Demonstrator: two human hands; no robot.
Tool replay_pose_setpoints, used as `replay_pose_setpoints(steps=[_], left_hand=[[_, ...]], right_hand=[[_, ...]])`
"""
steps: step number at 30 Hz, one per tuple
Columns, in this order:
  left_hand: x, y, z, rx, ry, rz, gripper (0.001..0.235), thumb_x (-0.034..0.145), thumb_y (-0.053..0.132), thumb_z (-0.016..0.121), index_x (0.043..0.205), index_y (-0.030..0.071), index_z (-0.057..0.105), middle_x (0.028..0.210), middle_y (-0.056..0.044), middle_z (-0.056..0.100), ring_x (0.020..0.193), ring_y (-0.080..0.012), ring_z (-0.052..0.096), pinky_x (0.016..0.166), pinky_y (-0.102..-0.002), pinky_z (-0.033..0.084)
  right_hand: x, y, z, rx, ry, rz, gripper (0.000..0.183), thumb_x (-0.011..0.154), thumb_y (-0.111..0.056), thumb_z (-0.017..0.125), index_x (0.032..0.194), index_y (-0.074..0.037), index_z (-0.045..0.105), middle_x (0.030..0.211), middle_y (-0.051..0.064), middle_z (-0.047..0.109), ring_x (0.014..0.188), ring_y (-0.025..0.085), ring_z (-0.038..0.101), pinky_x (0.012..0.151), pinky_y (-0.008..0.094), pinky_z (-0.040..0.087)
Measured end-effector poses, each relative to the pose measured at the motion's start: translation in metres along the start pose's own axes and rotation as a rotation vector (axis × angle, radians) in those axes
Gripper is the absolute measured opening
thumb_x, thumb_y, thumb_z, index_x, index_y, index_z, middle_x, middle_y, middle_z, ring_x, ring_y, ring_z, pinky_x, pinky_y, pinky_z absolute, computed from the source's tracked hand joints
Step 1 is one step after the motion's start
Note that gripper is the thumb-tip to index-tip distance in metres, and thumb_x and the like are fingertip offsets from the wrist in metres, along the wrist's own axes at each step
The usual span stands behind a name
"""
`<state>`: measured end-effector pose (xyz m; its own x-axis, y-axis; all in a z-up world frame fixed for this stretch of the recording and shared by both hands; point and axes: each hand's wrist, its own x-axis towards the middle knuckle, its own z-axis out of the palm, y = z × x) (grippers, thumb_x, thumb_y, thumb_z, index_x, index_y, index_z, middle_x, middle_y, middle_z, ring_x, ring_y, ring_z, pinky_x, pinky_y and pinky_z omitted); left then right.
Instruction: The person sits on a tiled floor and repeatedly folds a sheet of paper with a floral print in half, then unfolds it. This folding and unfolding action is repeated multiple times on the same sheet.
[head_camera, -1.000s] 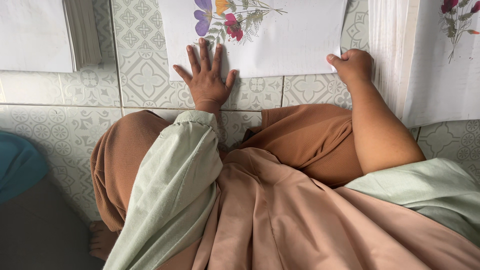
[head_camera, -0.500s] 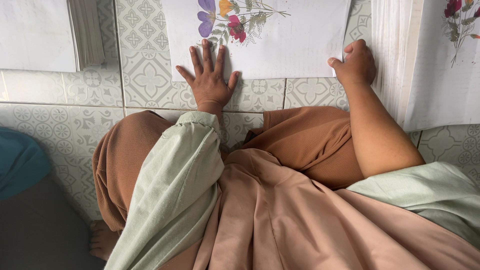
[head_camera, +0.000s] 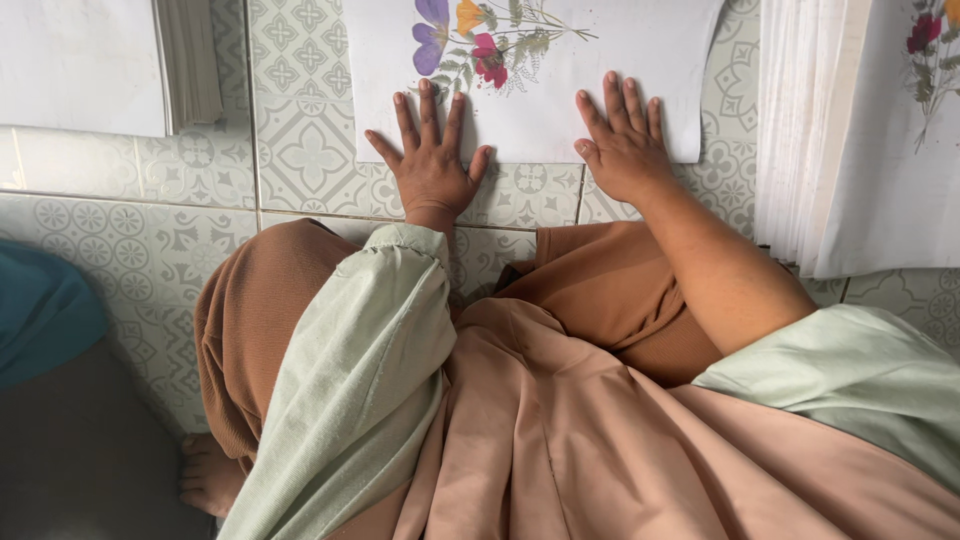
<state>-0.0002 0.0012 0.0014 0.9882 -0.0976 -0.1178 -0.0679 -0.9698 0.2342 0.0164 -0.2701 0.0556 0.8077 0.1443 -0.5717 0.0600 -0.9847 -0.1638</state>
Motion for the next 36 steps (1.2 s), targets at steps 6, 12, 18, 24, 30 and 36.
replay_pose_setpoints(steps=[6, 12, 18, 24, 30, 36], left_hand=[[0.001, 0.001, -0.004, 0.0, 0.012, 0.0, 0.079, 0.1, 0.07, 0.052, 0.166, 0.034, 0.027, 0.172, -0.008, 0.012, 0.157, -0.0411, 0.007, 0.112, -0.084, 0.009], [0.0, 0.0, -0.004, -0.005, -0.045, -0.008, 0.08, 0.101, 0.072, 0.045, 0.168, 0.034, 0.023, 0.173, -0.007, 0.005, 0.157, -0.0414, 0.001, 0.112, -0.084, 0.007], [0.002, -0.001, -0.003, -0.022, -0.079, -0.012, 0.081, 0.101, 0.076, 0.037, 0.168, 0.034, 0.019, 0.173, -0.007, 0.003, 0.158, -0.0399, -0.002, 0.113, -0.084, 0.003], [0.001, -0.003, -0.002, -0.046, 0.015, 0.012, 0.074, 0.102, 0.068, 0.042, 0.166, 0.034, 0.029, 0.172, -0.007, 0.007, 0.157, -0.0408, 0.001, 0.111, -0.086, 0.006], [0.002, -0.002, -0.007, -0.051, -0.085, -0.017, 0.078, 0.1, 0.067, 0.044, 0.167, 0.035, 0.02, 0.173, -0.007, 0.002, 0.158, -0.0403, -0.003, 0.112, -0.085, 0.001], [0.006, -0.002, -0.022, -0.086, -0.165, -0.025, 0.079, 0.099, 0.069, 0.038, 0.167, 0.036, 0.015, 0.173, -0.005, -0.003, 0.157, -0.0398, -0.008, 0.113, -0.084, -0.003]], right_hand=[[0.005, -0.011, -0.002, -0.008, -0.02, 0.063, 0.069, 0.107, -0.044, 0.029, 0.168, -0.03, 0.001, 0.17, 0.005, -0.022, 0.157, 0.026, -0.022, 0.124, 0.058, -0.014], [0.013, -0.051, 0.002, -0.014, 0.046, 0.109, 0.077, 0.11, -0.057, 0.029, 0.168, -0.023, -0.008, 0.168, 0.014, -0.025, 0.156, 0.034, -0.023, 0.124, 0.059, -0.014], [0.035, -0.105, 0.04, -0.081, 0.145, -0.01, 0.066, 0.114, -0.046, 0.029, 0.168, -0.024, -0.003, 0.171, 0.012, -0.015, 0.158, 0.033, -0.014, 0.125, 0.06, -0.009], [0.028, -0.099, 0.047, -0.044, 0.331, -0.087, 0.061, 0.111, -0.039, 0.036, 0.168, -0.031, 0.015, 0.174, 0.003, 0.003, 0.161, 0.027, 0.0, 0.128, 0.058, -0.001], [0.002, -0.049, 0.023, 0.044, 0.183, 0.306, 0.061, 0.112, -0.05, 0.016, 0.167, -0.032, -0.004, 0.171, 0.006, -0.017, 0.159, 0.03, -0.014, 0.127, 0.053, -0.008], [0.001, 0.006, 0.018, 0.355, 0.203, 0.687, 0.061, 0.113, -0.047, 0.019, 0.167, -0.037, -0.008, 0.168, 0.005, -0.027, 0.157, 0.029, -0.024, 0.122, 0.062, -0.017]])
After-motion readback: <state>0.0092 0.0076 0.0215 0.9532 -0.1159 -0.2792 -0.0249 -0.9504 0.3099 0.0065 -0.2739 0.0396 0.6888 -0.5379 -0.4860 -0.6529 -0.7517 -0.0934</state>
